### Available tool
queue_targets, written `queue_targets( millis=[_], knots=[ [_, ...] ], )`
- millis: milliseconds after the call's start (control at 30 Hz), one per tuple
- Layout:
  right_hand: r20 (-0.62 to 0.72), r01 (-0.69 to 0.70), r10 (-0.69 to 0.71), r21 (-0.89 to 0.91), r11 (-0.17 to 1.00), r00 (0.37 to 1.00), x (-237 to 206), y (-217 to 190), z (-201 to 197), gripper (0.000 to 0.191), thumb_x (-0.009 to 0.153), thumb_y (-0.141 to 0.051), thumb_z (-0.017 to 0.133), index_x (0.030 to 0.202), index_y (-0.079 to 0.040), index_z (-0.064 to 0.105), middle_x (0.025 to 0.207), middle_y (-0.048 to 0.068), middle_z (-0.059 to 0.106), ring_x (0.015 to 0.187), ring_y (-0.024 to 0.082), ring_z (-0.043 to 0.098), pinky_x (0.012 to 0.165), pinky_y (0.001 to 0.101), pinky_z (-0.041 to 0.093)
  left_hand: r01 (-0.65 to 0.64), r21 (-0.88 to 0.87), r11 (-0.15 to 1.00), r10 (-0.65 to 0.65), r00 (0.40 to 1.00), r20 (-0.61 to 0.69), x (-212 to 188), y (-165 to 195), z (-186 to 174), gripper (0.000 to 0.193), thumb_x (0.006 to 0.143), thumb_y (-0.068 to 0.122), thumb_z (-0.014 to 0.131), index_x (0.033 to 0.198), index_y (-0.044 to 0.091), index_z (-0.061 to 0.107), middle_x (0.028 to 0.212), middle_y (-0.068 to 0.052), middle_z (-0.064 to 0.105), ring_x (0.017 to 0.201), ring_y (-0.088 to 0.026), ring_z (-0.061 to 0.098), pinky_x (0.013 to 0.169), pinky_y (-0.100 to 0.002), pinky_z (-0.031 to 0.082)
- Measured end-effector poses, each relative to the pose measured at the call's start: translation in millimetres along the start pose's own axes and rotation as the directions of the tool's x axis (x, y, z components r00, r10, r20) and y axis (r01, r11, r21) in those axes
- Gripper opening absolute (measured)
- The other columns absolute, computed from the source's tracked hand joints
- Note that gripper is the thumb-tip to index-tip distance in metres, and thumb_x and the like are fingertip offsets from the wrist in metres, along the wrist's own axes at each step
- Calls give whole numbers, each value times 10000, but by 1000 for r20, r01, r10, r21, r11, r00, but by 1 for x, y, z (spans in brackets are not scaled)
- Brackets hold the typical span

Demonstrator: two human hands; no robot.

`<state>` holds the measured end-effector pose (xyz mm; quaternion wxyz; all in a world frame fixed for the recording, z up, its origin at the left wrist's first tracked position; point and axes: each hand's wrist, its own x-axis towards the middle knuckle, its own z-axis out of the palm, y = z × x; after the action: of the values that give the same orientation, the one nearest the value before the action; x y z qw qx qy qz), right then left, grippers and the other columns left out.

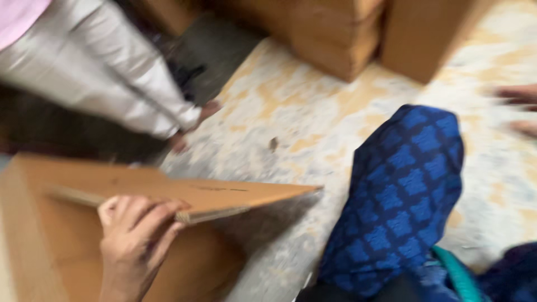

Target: The person sits on the floor among stacks of cardboard boxes and flat box blanks. They fold flat cardboard sheets into open boxes, then seal the top seam of each folded box by applying red packing tape by hand, setting finished boxes onto the pile.

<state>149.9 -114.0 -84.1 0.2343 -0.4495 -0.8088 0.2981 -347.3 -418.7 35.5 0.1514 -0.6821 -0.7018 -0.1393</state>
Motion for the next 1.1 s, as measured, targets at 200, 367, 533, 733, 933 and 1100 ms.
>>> queue_targets(
  millis=[200,367,533,733,933,1100],
  knots=[
    [-5,560,-563,119,820,826,18,-81,18,956,851,-426,800,1570,-26,312,1536,231,469,1400,347,484,1147,432,394,-249,-237,939,168,934,-315,138,116,31,246,876,113,844,1093,84,732,1047,-45,702,925,-219,654,943,-320,428],
    [-353,407,-342,128,905,871,26,-67,22,419,972,-201,713,1373,-125,618,1329,62,700,1296,213,653,1131,368,511,-407,-402,820,231,878,-419,183,234,53,268,830,102,878,1062,79,746,964,-64,686,889,-257,637,832,-348,478],
    [-547,373,-210,205,905,810,8,31,-29,307,998,-109,706,1292,-62,634,1238,50,686,1178,163,639,1021,342,531,-585,-360,727,448,801,-398,195,251,94,689,659,243,872,1255,-1,626,1023,-135,700,951,-333,694,834,-437,495],
    [-618,309,156,577,756,770,-13,156,-126,232,1057,-180,609,1268,-88,583,1172,-29,668,1098,79,649,974,301,582,-504,-271,820,475,864,-169,244,148,185,782,784,448,763,1433,65,555,1262,-184,680,1163,-313,686,1012,-424,560],
    [-660,345,125,533,772,741,-21,232,-130,458,1105,-188,565,1518,-31,448,1434,76,553,1311,163,531,1133,321,466,-228,54,972,210,949,236,305,149,240,377,971,539,650,1140,207,711,851,-125,746,870,-356,721,720,-465,569],
    [-623,183,200,495,849,756,-44,258,-138,725,1091,-211,608,1609,-21,137,1635,175,273,1494,223,344,1186,324,356,-215,-112,970,230,964,136,352,210,235,408,894,561,713,1050,186,750,728,-182,696,782,-399,686,713,-495,544]
  ],
)
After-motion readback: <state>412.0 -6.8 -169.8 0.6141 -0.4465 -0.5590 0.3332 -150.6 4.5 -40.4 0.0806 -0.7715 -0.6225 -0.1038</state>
